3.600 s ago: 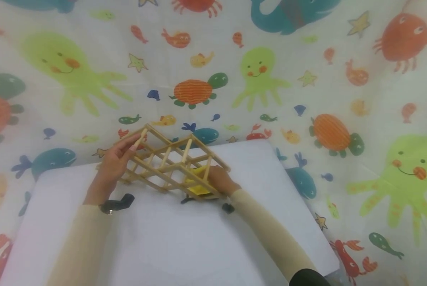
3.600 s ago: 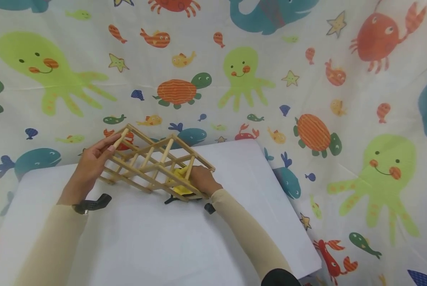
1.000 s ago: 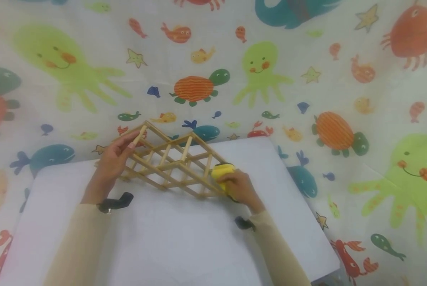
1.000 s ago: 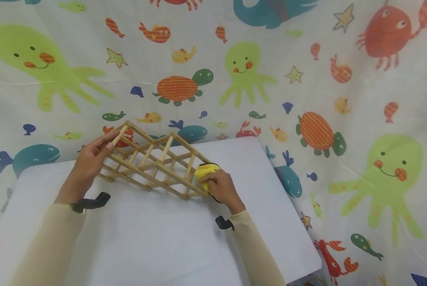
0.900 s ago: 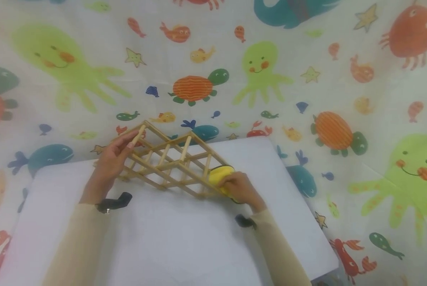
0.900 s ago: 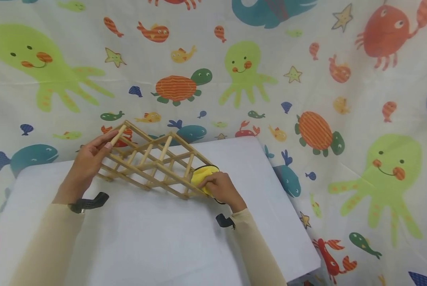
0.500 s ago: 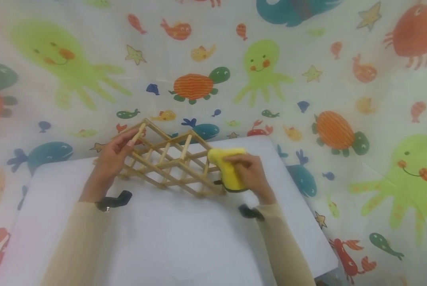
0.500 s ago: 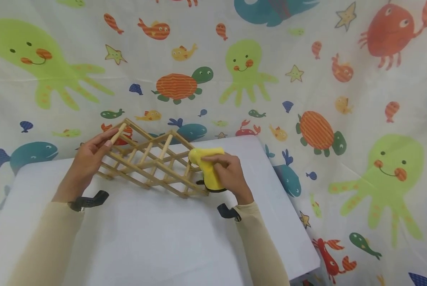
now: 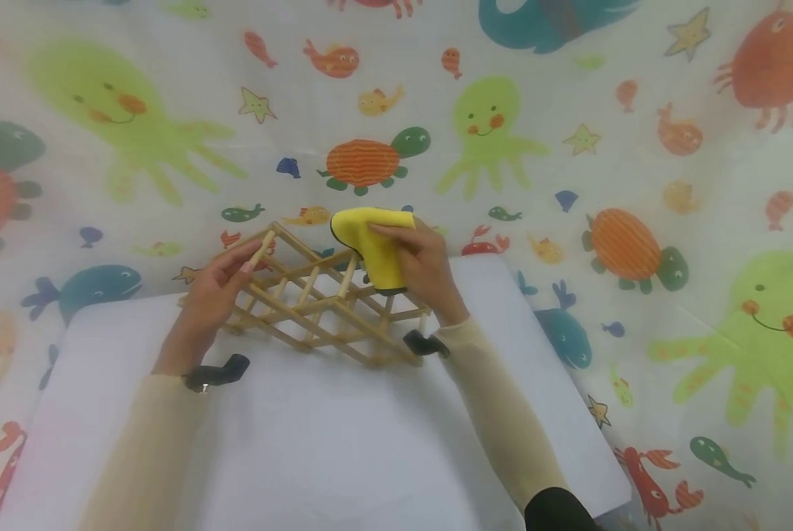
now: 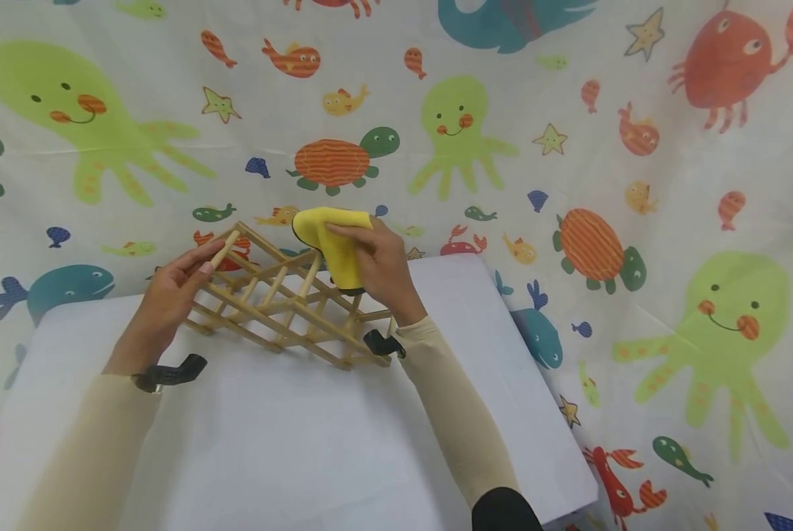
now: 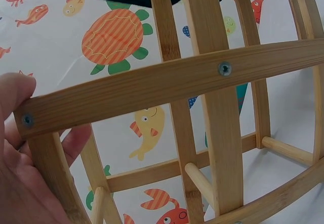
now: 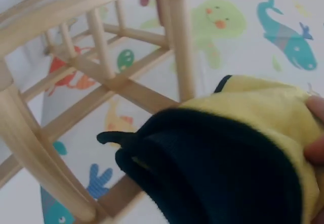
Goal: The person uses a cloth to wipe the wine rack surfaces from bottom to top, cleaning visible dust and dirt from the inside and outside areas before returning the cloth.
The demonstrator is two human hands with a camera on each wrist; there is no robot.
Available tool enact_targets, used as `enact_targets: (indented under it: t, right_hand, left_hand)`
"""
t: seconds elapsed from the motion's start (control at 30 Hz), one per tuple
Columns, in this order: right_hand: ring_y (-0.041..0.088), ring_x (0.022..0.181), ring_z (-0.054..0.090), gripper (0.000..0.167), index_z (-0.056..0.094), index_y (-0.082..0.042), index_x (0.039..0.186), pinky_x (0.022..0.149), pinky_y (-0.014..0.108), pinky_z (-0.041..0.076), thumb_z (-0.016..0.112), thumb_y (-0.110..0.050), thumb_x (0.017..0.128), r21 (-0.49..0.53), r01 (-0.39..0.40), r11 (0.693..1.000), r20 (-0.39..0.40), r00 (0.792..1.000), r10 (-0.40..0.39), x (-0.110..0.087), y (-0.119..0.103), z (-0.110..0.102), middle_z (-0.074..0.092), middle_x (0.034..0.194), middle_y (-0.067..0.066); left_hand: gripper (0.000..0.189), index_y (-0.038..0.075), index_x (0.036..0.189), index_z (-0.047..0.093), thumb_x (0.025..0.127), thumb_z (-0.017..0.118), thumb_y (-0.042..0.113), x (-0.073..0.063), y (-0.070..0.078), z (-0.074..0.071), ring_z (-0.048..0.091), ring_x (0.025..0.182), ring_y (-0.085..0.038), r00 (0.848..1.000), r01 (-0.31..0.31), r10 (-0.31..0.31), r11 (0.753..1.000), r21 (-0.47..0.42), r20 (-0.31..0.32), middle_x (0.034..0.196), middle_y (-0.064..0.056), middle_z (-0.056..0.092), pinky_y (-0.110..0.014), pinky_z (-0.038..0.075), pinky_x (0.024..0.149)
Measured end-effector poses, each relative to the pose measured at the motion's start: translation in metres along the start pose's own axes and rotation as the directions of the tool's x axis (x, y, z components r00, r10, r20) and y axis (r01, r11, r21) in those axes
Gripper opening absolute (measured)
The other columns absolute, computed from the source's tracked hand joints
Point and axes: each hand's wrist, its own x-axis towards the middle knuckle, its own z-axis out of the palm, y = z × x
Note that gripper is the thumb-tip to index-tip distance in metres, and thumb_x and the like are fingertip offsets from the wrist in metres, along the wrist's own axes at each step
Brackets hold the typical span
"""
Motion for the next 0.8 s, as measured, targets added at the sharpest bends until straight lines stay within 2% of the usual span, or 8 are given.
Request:
enact_targets:
  t: [0.17,0.37,0.5,0.57,0.67,0.8]
  right_hand:
    - [0.025,0.109,0.064,0.040,0.079,-0.015,0.126,0.089,0.036,0.060,0.058,0.008,0.102,-0.088,-0.058,0.994,0.038,0.997,0.061,0.010,0.010,0.017,0.071,0.134,0.013]
    - [0.026,0.111,0.067,0.038,0.079,-0.014,0.126,0.098,0.037,0.058,0.063,0.006,0.098,-0.266,-0.121,0.956,0.037,0.990,0.135,0.007,0.032,0.027,0.074,0.130,0.013]
    - [0.026,0.108,0.066,0.041,0.079,-0.017,0.128,0.098,0.040,0.057,0.062,0.005,0.097,-0.329,-0.159,0.931,0.030,0.984,0.178,-0.001,0.039,0.022,0.074,0.131,0.012]
    - [0.028,0.107,0.066,0.042,0.078,-0.016,0.128,0.097,0.041,0.057,0.061,0.005,0.097,-0.355,-0.164,0.920,0.036,0.981,0.189,-0.006,0.044,0.019,0.075,0.131,0.012]
    - [0.029,0.110,0.068,0.041,0.079,-0.017,0.127,0.101,0.043,0.054,0.061,0.004,0.096,-0.403,-0.191,0.895,0.033,0.974,0.223,-0.017,0.053,0.012,0.076,0.131,0.011]
    - [0.031,0.105,0.070,0.040,0.080,-0.018,0.123,0.096,0.046,0.056,0.063,0.003,0.094,-0.444,-0.248,0.861,-0.008,0.962,0.273,-0.035,0.062,0.002,0.079,0.123,0.009]
  left_hand:
    - [0.051,0.037,0.163,0.041,0.113,0.049,0.039,0.000,0.000,0.000,0.032,0.162,-0.027,1.000,0.011,-0.011,1.000,-0.001,0.002,0.176,0.013,0.029,-0.060,0.030,0.130]
    - [0.050,0.036,0.162,0.044,0.113,0.050,0.041,0.000,-0.002,0.003,0.039,0.158,-0.025,0.999,-0.035,0.035,0.999,0.001,-0.013,0.174,0.012,0.034,-0.057,0.035,0.128]
    - [0.049,0.033,0.162,0.045,0.113,0.049,0.041,0.000,-0.002,0.002,0.045,0.153,-0.025,0.997,-0.079,0.080,0.997,0.025,-0.019,0.172,0.007,0.038,-0.046,0.042,0.124]
    - [0.049,0.034,0.162,0.045,0.113,0.048,0.041,0.000,-0.002,0.001,0.047,0.151,-0.024,0.996,-0.082,0.082,0.996,0.032,-0.022,0.171,0.006,0.039,-0.042,0.044,0.122]
    - [0.050,0.035,0.162,0.044,0.113,0.049,0.042,0.000,-0.003,-0.001,0.046,0.151,-0.025,0.998,-0.064,0.065,0.998,0.021,-0.019,0.172,0.007,0.039,-0.044,0.042,0.124]
    - [0.050,0.036,0.162,0.044,0.112,0.050,0.042,0.000,-0.003,0.000,0.044,0.154,-0.023,0.999,-0.048,0.048,0.999,-0.004,-0.011,0.172,0.010,0.037,-0.052,0.037,0.127]
